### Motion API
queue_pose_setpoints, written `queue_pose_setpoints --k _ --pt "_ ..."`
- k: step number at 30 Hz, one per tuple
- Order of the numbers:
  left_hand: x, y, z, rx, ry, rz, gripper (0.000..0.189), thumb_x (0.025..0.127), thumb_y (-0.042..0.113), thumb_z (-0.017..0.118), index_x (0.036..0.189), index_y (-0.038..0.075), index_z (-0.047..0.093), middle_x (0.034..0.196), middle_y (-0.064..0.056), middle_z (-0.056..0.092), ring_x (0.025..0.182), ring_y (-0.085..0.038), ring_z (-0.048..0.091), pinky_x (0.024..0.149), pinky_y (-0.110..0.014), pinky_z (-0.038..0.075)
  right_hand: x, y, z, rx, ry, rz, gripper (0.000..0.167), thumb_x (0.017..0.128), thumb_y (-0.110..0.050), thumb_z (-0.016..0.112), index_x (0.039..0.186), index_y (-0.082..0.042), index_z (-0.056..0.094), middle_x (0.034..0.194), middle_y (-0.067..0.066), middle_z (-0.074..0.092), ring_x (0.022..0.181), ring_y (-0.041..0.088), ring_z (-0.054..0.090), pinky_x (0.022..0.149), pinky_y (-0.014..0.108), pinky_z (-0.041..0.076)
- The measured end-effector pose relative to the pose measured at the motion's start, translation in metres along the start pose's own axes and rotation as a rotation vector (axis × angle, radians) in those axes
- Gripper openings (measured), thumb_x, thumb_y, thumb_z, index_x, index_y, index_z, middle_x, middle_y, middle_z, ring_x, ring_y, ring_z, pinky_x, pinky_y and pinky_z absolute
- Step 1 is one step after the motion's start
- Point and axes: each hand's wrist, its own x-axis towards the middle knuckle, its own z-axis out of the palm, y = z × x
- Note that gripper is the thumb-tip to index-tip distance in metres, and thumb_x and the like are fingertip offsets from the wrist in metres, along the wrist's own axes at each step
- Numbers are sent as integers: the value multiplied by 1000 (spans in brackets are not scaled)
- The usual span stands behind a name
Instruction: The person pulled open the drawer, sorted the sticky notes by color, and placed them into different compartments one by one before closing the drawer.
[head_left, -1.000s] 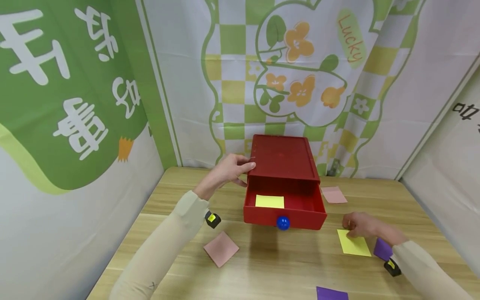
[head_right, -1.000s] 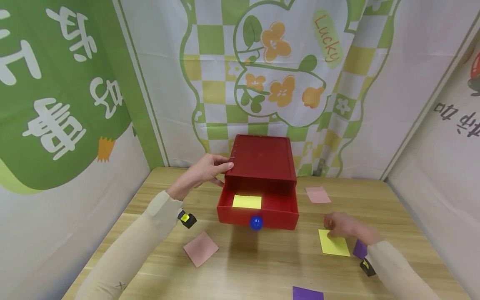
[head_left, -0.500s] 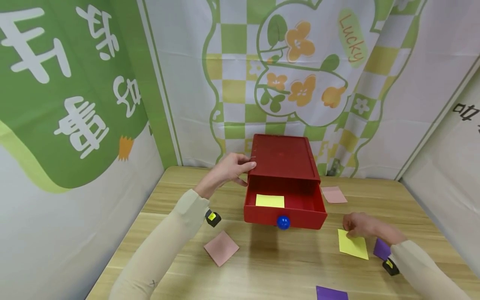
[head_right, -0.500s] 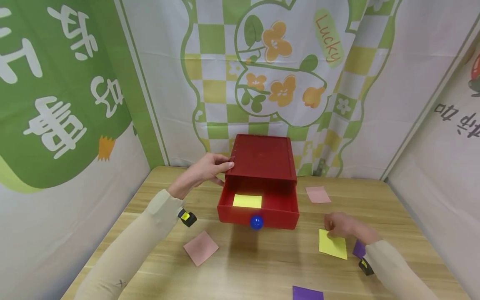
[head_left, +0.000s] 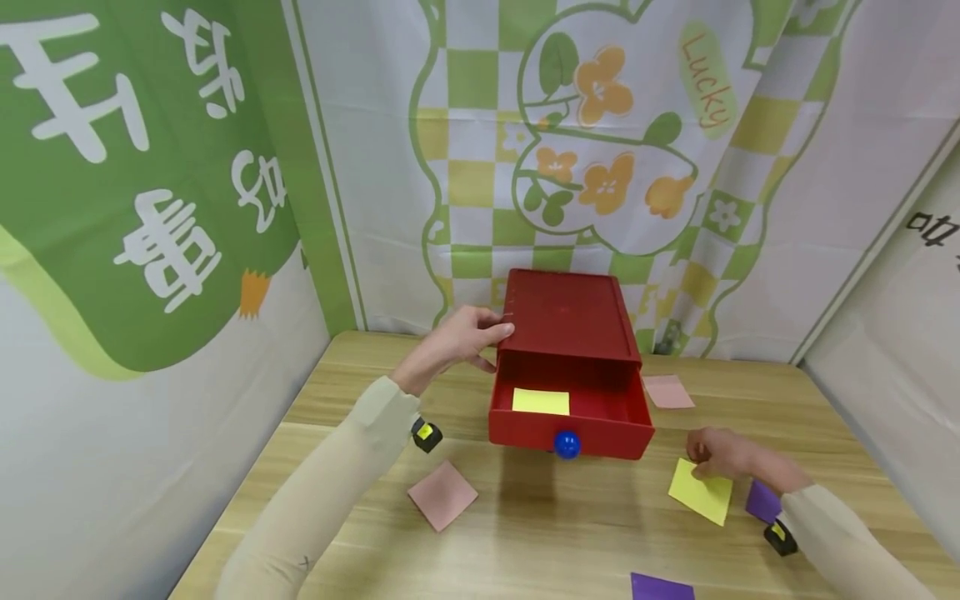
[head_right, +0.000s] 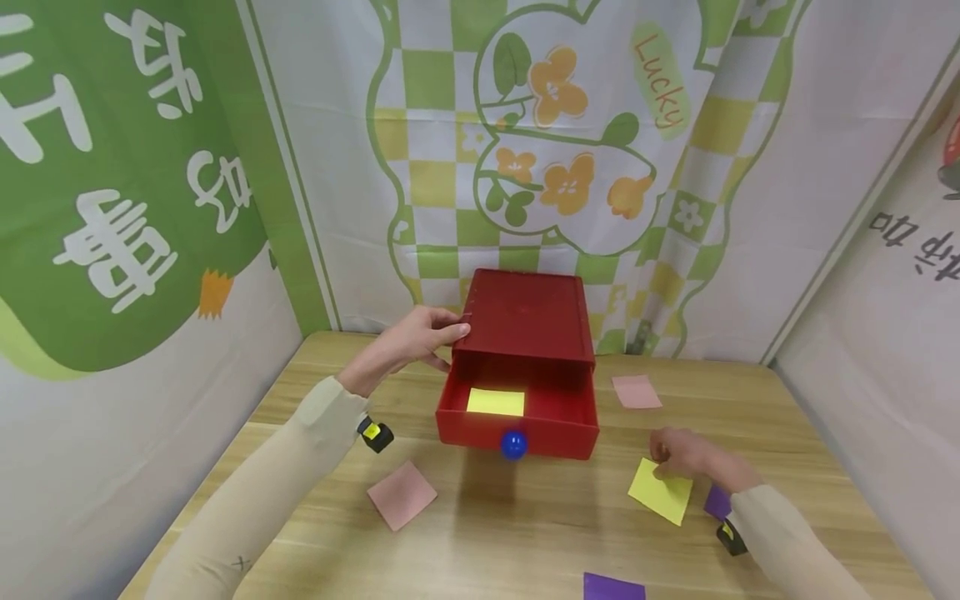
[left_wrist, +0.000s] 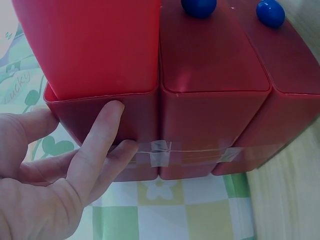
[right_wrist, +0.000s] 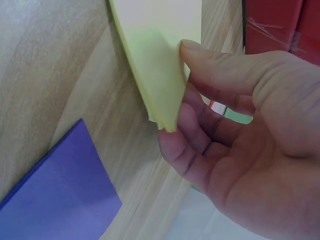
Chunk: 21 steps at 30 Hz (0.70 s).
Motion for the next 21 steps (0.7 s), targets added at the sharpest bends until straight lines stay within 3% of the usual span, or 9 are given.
queue_pose_setpoints --k 5,11,18,21 --pt "0 0 0 11 -2 3 38 99 24 61 126 -2 59 108 -12 59 98 -23 56 77 -47 63 -1 1 0 -21 14 0 20 77 -5 76 79 -6 57 74 -3 53 67 5 44 57 18 38" --pt "0 1 0 28 -16 11 36 99 23 60 124 -2 60 105 -12 59 95 -22 57 72 -43 65 -1 -4 -9 36 -12 -3 21 80 -5 75 76 -6 54 70 -6 48 63 2 41 54 17 35" --pt "2 2 0 22 -15 13 35 99 23 60 123 -2 60 103 -11 58 94 -21 56 71 -41 65 1 -14 -28 103 12 -108 21 82 1 72 75 -3 52 67 -8 43 57 -2 38 50 15 33" --pt "3 1 -1 14 -14 9 34 99 22 60 123 -3 60 103 -11 58 94 -21 56 73 -43 65 2 -21 -36 120 8 -98 20 84 0 71 77 -4 52 66 -8 43 52 -3 40 45 14 35"
